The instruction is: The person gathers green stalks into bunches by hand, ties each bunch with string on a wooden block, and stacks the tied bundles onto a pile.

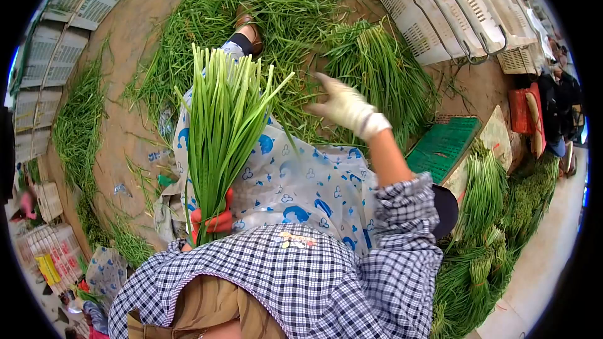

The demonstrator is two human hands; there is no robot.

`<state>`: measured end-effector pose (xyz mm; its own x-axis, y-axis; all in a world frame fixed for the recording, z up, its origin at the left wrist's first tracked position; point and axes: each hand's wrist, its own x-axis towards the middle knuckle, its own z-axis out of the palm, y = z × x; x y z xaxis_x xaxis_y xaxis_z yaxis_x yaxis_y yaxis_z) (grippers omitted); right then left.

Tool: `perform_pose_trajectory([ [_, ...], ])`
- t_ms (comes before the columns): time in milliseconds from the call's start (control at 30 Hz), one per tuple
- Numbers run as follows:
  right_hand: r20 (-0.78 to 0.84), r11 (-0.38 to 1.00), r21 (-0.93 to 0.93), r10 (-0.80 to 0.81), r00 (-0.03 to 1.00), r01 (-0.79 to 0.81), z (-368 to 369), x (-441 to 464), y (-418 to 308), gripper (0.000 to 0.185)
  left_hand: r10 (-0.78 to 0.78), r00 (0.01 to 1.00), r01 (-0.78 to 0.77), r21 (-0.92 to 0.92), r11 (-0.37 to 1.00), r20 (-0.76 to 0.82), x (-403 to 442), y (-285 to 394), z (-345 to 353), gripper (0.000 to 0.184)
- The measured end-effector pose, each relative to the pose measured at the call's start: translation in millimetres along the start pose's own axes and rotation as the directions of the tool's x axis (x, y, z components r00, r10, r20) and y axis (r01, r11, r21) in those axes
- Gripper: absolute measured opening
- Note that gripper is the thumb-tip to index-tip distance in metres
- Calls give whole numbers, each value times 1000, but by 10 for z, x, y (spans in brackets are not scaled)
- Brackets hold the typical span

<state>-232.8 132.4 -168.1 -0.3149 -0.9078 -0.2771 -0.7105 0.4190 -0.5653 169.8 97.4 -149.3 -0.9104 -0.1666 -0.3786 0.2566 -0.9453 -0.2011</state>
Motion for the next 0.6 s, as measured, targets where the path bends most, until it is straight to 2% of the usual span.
perform_pose_trajectory([
  [33,-89,906,420,-9,996,46,261,97,-97,72,14,999,-14,18,1000,-36,-4,-6,8,81],
  [67,-53,736,677,37,998,8,443,222,-264,66,29,997,-26,38,999,-72,-8,-12,18,80],
  [100,16,581,810,116,993,-81,549,378,-414,60,9,999,-8,27,1000,-40,-2,-8,3,80],
  [133,59,449,883,182,982,-136,613,562,-515,54,-10,1000,10,21,1000,-7,4,8,0,80],
  [200,68,317,934,293,954,-163,479,956,-511,43,-39,999,39,38,999,2,-22,7,-8,78],
  [300,-57,288,955,393,918,-64,-133,1208,-173,30,-67,997,70,63,996,-39,-62,-8,2,76],
  [333,-98,292,956,368,925,-15,-316,1138,-11,42,-91,996,92,41,995,-16,-63,-7,-20,77],
  [367,-218,721,669,424,879,-182,-416,1149,69,61,-116,993,116,22,993,10,-59,-5,-35,78],
  [400,-229,946,167,312,922,-278,-443,1027,114,79,-114,993,114,19,993,17,-55,6,-32,78],
  [433,-152,919,-254,269,951,-301,-493,788,-93,88,-117,993,117,34,993,-1,-44,18,-26,80],
  [467,65,979,-125,173,983,-164,-355,686,115,93,-117,993,118,44,992,-18,-33,16,-24,81],
  [500,254,984,129,85,964,-121,-304,451,-43,101,-108,994,108,33,994,-8,-27,22,-13,81],
  [533,303,867,493,-89,949,-76,-38,302,18,101,-73,993,91,202,975,-96,-28,44,21,84],
  [567,248,709,705,-219,944,-20,249,187,25,105,-25,983,91,366,926,-182,-24,72,73,86],
  [600,184,448,894,-326,927,-19,466,99,-124,104,-75,984,142,447,883,-164,26,150,196,83],
])
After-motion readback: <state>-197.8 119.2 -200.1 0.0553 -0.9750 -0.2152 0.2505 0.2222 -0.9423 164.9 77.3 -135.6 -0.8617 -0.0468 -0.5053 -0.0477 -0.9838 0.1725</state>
